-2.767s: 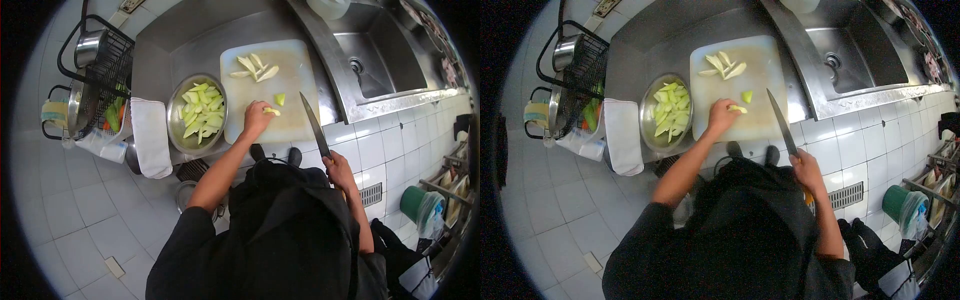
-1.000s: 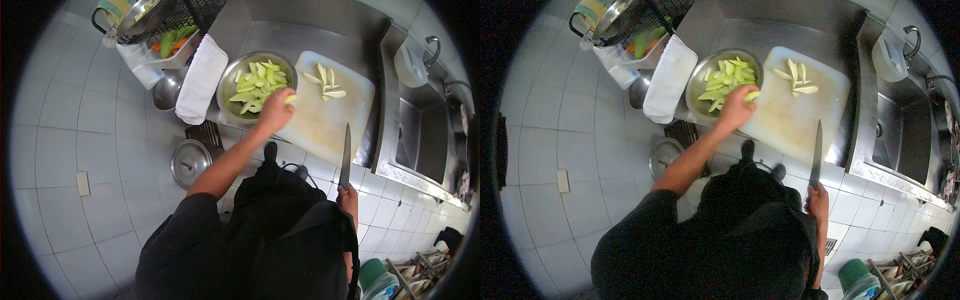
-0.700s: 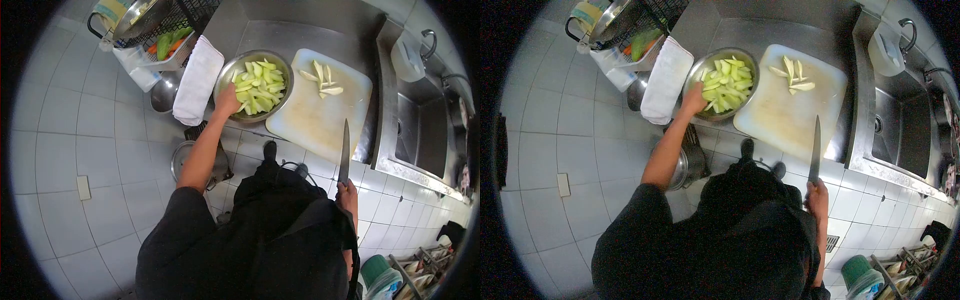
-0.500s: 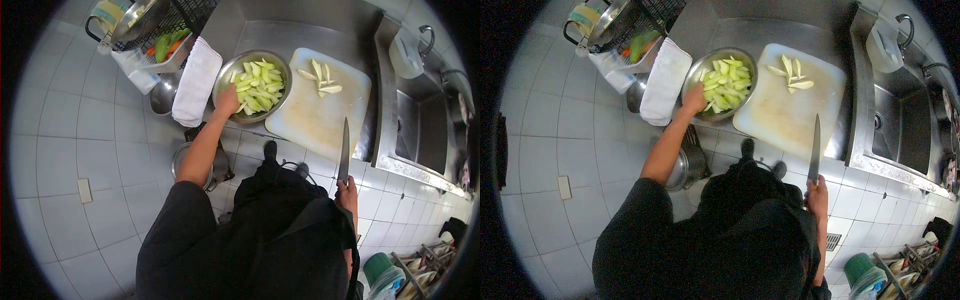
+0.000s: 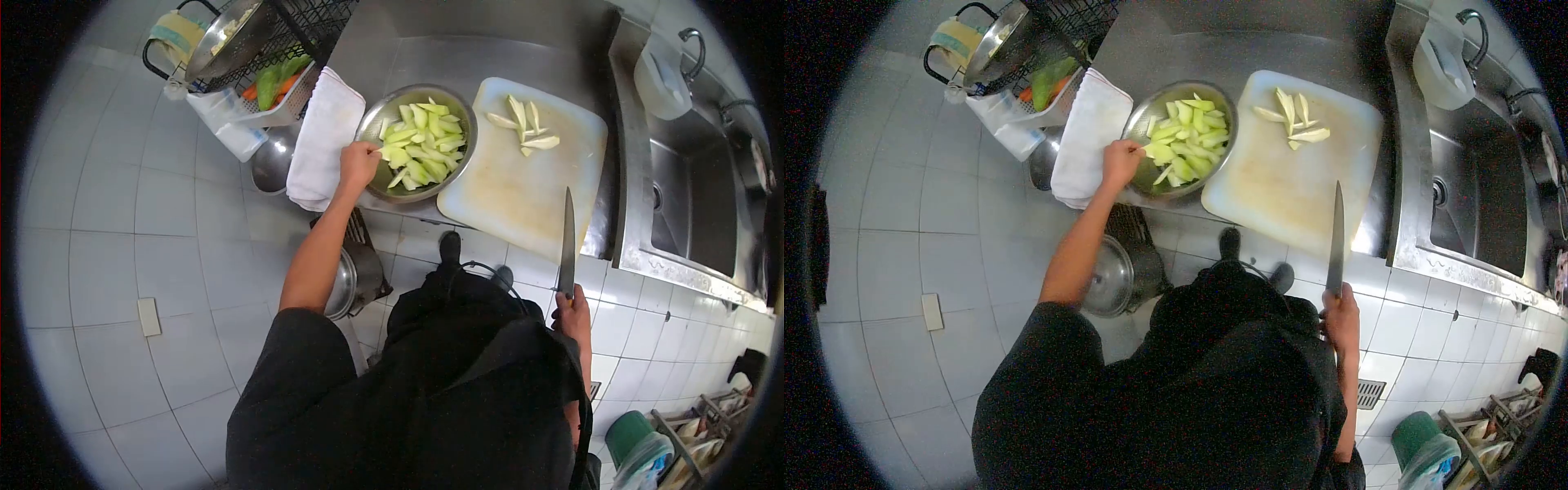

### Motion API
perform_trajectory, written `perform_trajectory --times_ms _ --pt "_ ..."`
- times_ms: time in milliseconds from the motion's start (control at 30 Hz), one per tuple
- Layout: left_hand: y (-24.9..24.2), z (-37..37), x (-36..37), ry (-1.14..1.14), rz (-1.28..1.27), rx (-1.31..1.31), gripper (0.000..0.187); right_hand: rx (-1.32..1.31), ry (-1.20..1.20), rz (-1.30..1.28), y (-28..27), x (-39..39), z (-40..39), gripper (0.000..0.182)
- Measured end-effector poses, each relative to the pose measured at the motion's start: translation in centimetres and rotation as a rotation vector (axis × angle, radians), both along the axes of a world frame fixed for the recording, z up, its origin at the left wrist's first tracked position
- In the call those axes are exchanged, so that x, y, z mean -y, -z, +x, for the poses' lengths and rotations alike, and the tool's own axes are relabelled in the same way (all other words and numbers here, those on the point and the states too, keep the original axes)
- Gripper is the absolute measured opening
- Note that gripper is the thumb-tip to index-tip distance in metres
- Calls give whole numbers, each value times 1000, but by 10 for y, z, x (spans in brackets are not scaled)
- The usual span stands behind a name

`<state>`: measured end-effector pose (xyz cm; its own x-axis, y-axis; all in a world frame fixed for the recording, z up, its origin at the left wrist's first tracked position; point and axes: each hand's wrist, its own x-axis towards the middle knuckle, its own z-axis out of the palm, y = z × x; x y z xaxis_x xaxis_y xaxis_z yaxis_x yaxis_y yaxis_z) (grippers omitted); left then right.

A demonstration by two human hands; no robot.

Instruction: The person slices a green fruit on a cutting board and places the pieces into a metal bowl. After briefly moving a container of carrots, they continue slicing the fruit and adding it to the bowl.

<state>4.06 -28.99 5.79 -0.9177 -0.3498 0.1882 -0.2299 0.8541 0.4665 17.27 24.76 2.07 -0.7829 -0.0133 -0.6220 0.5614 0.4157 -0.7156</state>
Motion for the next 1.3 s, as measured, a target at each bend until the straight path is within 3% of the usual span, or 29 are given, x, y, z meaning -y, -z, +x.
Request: perform_trajectory --times_ms 100,200,333,533,667,767,967,1067,1167,1267,1300 --pt "-4 -3 5 -8 -108 -35 16 30 -5 -5 -10 1 -1 32" --pt "-37 -2 16 13 -153 -68 15 33 21 -22 -24 4 -1 30" --pt "-96 6 6 -8 -223 -126 22 -48 30 -55 2 1 2 28" --pt "-130 -4 -78 66 274 -116 21 -101 -34 43 8 -1 0 29" --pt "-112 -15 -167 172 494 -2 24 -156 -36 92 6 1 1 25" --pt "-72 -35 -211 164 663 171 25 -140 -24 83 4 1 1 20" --pt "31 -49 -265 88 711 435 26 -109 45 74 -10 -3 11 25" --pt "44 -43 -270 7 724 392 27 -110 31 59 -26 -8 18 28" --pt "21 -36 -268 124 506 495 31 -28 15 62 -49 -10 22 30" --pt "43 -30 -262 471 119 57 46 72 33 24 -80 -5 21 32" --pt "42 -30 -263 541 117 75 50 31 16 36 -74 -7 23 32"
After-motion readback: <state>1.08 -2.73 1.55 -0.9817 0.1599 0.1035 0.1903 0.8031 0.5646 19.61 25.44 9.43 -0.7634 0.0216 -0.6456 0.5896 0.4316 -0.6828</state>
